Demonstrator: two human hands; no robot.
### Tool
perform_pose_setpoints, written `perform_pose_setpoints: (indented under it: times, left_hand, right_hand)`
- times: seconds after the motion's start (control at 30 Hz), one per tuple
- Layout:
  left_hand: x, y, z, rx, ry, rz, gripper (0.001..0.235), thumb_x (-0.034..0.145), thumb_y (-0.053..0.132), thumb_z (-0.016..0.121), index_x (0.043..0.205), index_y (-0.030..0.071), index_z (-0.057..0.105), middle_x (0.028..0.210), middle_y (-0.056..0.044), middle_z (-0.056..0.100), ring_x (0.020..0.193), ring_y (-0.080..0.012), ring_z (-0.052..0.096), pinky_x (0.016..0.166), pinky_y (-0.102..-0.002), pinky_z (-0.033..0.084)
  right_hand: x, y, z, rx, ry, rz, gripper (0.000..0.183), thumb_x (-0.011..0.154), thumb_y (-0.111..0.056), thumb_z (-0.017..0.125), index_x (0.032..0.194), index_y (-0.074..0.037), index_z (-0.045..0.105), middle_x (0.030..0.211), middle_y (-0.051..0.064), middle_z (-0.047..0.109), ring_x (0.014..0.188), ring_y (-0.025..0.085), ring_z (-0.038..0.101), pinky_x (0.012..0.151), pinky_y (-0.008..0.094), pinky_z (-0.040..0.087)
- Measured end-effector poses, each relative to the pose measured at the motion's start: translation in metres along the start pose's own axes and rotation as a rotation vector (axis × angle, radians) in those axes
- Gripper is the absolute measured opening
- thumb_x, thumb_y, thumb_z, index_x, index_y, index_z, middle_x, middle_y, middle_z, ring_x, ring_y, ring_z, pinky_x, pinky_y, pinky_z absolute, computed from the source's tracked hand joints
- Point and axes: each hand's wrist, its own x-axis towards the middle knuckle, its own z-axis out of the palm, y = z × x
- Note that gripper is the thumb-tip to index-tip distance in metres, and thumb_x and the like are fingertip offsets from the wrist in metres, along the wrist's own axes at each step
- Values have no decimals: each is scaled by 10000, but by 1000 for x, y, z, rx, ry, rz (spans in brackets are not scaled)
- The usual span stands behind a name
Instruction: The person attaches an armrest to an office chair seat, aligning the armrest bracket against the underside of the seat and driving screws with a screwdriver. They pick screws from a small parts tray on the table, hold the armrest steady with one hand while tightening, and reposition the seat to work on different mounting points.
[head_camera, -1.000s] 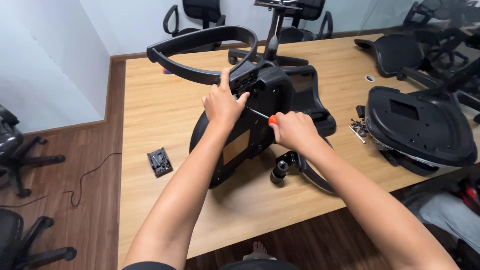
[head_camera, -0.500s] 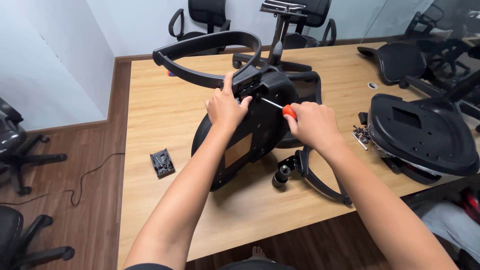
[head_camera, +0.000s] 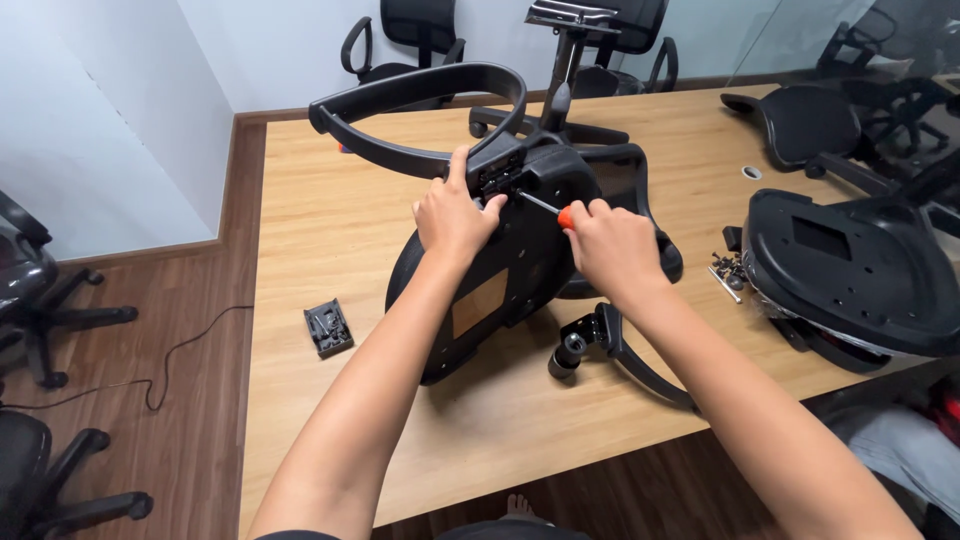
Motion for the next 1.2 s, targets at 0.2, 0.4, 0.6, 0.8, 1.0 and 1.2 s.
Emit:
perform_pose_setpoints:
  times: [0.2,0.4,0.6,0.8,1.0,1.2]
  left_hand:
    - [1,-1,-1,-19,-11,-18,897,725,473,877,1476,250,440,914,-170,701,883,-362,709,808,-502,526]
    - [4,-3,1,-25,-13,-12,929,702,461,893,1479,238,435,920,-184,699,877,-374,710,814,-504,529]
    - [5,-2,4,-32,6,28,923,712,462,890,1479,212,442,901,-190,697,850,-381,714,805,-488,551]
    - [8,1,2,-63,9,25,824,747,480,842,1446,226,488,877,-202,702,842,-399,713,759,-495,563]
    - [15,-11,5,-197,34,-9,523,922,417,672,1407,254,563,855,-232,717,856,-442,703,768,-541,556]
    - [16,-18,6,-212,42,8,510,939,418,668,1411,259,562,856,-214,731,856,-428,715,786,-531,557]
  right_hand:
    - [5,-3,0,-123,-13,-38,218,916,-266,693,1023,-78,669,801,92,664,667,282,690,566,411,539]
    - [13,-1,5,-20,-170,14,255,952,-313,679,963,-58,664,718,124,690,640,340,707,577,450,546]
    - [29,6,-12,111,-252,140,253,852,-342,739,920,-101,771,795,192,726,759,407,701,704,498,567]
    - [30,13,-10,107,-249,130,250,858,-374,733,937,-142,781,811,177,732,784,408,695,714,512,560]
    - [7,-32,-42,74,-132,72,219,911,-329,687,1004,-131,698,793,108,678,674,355,693,563,475,540]
    - [8,-44,-33,61,-143,48,236,910,-323,701,1039,-126,694,784,91,667,663,339,694,537,450,536]
